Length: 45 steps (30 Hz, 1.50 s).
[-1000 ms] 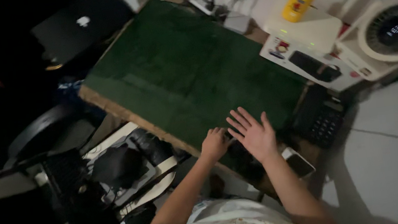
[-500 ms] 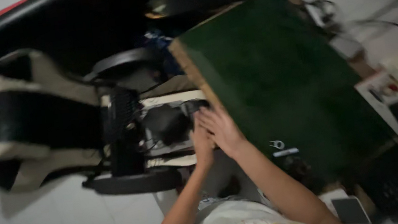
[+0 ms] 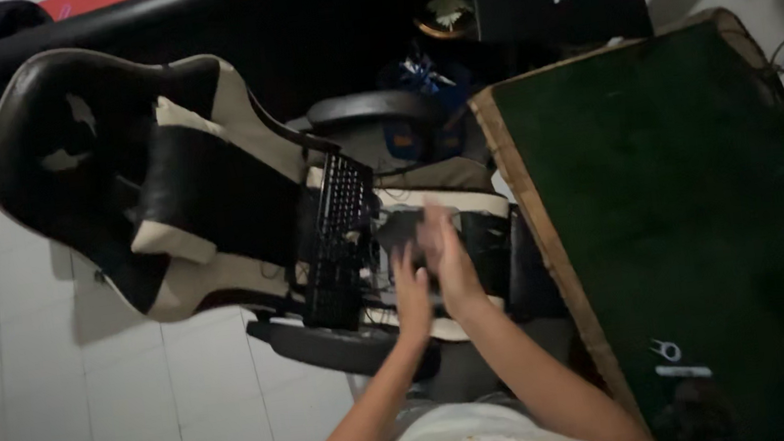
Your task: The person cleans a green desk surface using a dark cloth. They move various items including a router, a fan, a phone stand, and a bottle of liquid aside to wipe the surface underneath. The person also wipes a black laptop and a white phone stand before placing them back on the desk.
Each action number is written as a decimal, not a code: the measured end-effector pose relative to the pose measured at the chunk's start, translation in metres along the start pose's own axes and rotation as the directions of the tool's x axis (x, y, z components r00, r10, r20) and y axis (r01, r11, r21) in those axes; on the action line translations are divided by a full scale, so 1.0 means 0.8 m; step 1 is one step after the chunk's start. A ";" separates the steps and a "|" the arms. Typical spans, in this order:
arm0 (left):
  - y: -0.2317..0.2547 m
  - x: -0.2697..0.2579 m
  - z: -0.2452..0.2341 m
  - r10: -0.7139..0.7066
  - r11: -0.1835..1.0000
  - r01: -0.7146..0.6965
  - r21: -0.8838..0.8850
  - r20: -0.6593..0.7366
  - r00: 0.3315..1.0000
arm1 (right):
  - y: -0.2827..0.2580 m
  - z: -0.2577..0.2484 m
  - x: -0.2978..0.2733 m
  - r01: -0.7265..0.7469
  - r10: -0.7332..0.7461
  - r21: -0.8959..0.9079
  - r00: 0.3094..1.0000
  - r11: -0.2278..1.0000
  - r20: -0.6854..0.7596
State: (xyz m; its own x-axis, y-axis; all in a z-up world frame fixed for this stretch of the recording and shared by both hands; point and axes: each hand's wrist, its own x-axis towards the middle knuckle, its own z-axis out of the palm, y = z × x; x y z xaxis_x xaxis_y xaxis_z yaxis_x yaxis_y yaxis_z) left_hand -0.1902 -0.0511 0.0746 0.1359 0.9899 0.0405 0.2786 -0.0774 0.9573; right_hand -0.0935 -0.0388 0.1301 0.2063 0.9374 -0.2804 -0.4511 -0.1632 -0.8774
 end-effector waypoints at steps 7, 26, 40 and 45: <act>0.056 0.097 -0.049 -0.270 0.821 0.346 -0.455 0.226 0.936 | 0.031 0.009 0.017 0.386 -0.341 -0.351 0.922 0.853 0.184; -0.003 0.091 -0.073 -0.355 0.893 0.413 -0.177 0.287 0.890 | -0.101 0.082 0.047 0.254 -0.252 -0.005 0.960 0.967 -0.125; -0.276 0.198 -0.204 -0.568 0.700 0.537 0.471 -0.088 0.818 | 0.186 -0.086 0.064 -0.491 0.370 -0.870 0.817 0.046 -0.442; -0.298 0.185 -0.238 -0.537 0.642 0.515 0.567 -0.146 0.831 | 0.153 -0.090 0.077 -0.340 0.386 -0.906 0.823 -0.251 -0.416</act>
State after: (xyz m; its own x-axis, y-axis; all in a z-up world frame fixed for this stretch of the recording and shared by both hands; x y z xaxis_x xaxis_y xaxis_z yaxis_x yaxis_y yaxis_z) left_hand -0.4179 0.1366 -0.0931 -0.1758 0.8811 -0.4390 0.7884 0.3930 0.4732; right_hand -0.0733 -0.0236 -0.0223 0.3574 0.5809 -0.7314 0.8299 -0.5567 -0.0366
